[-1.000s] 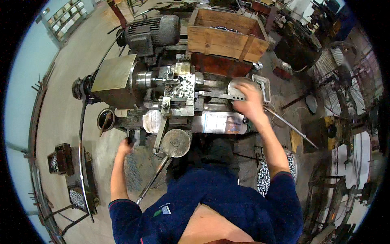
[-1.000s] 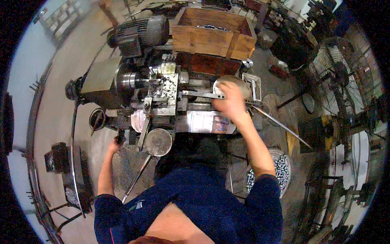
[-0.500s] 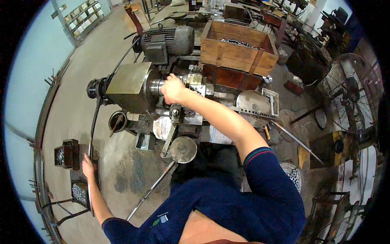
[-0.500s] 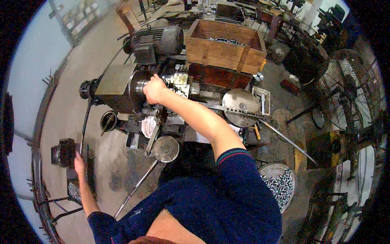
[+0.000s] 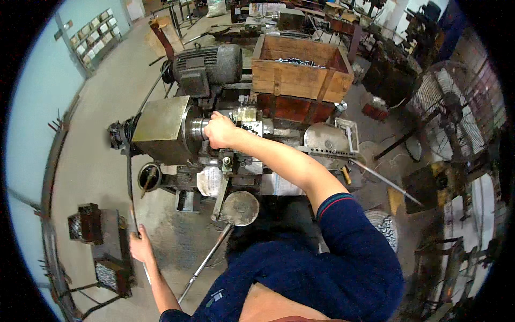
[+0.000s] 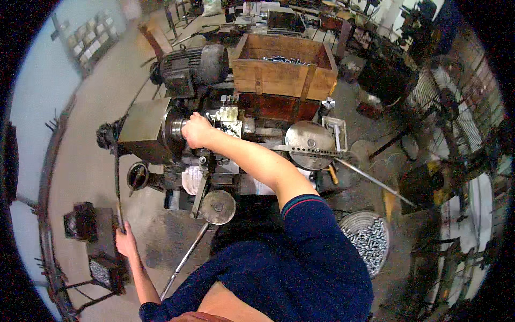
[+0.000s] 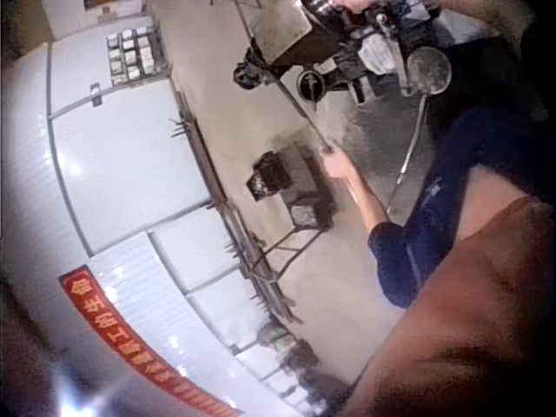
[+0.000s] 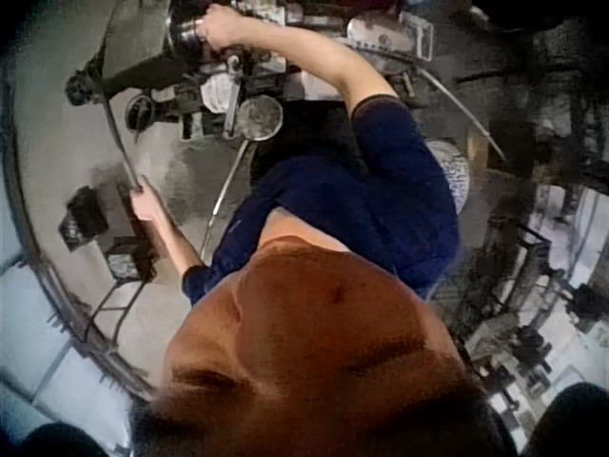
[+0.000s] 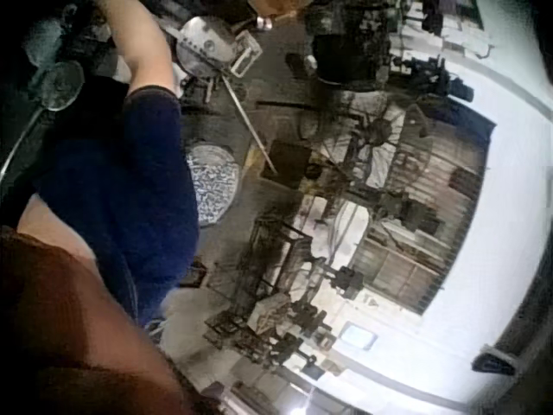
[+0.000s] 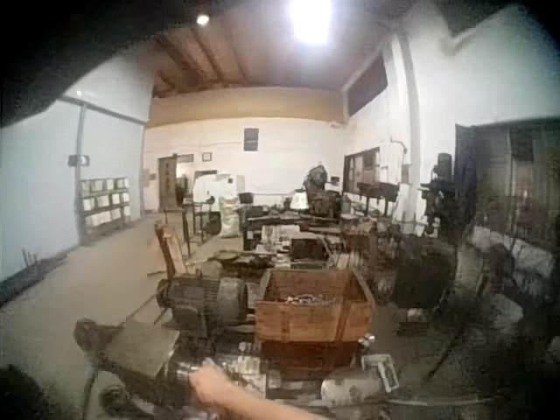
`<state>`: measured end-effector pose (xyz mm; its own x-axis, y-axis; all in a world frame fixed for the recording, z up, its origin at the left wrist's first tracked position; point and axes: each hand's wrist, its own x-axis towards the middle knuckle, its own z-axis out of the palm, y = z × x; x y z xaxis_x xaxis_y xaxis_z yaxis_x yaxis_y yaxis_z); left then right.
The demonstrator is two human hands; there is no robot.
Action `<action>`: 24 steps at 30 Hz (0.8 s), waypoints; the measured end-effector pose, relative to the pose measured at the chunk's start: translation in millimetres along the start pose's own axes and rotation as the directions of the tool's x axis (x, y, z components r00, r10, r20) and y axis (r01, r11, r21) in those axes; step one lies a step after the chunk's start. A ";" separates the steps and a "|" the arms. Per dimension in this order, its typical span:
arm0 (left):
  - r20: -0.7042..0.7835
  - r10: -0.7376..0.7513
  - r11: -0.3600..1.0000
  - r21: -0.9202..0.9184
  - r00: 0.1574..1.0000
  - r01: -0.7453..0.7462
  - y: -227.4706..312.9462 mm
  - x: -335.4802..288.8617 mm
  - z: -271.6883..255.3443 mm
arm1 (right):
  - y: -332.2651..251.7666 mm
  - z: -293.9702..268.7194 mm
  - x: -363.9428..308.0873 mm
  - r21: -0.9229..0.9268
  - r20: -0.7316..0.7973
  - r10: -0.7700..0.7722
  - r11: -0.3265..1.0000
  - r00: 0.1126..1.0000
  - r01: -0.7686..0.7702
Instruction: The person operates a lathe to machine metal components, repeatedly picking up small parts from a basket, securing them in the chuck, operating the control levers, and then returning the finished components to the basket.
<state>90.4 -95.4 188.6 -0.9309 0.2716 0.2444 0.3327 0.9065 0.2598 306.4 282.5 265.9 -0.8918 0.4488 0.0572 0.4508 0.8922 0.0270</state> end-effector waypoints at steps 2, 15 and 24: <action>-0.026 0.029 0.999 -0.019 0.999 -0.029 12.2 -3.4 -8.8 | 1.4 1.6 -2.3 -0.062 -0.001 -0.004 0.998 1.000 0.004; 0.323 0.527 0.740 -0.630 0.786 -0.237 15.9 81.5 7.8 | 153.2 -114.3 -120.8 -0.071 -0.743 0.229 0.907 0.629 -0.414; 0.466 0.389 0.757 -0.653 0.795 0.012 -53.9 123.4 61.6 | 127.8 -63.9 -346.6 0.195 -0.577 0.453 0.884 0.679 -0.424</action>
<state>-51.7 -90.8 147.2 -0.6806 0.7190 -0.1405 0.3390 0.4791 0.8097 675.6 237.8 313.3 -0.3791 0.6803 0.6273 0.7693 0.6084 -0.1948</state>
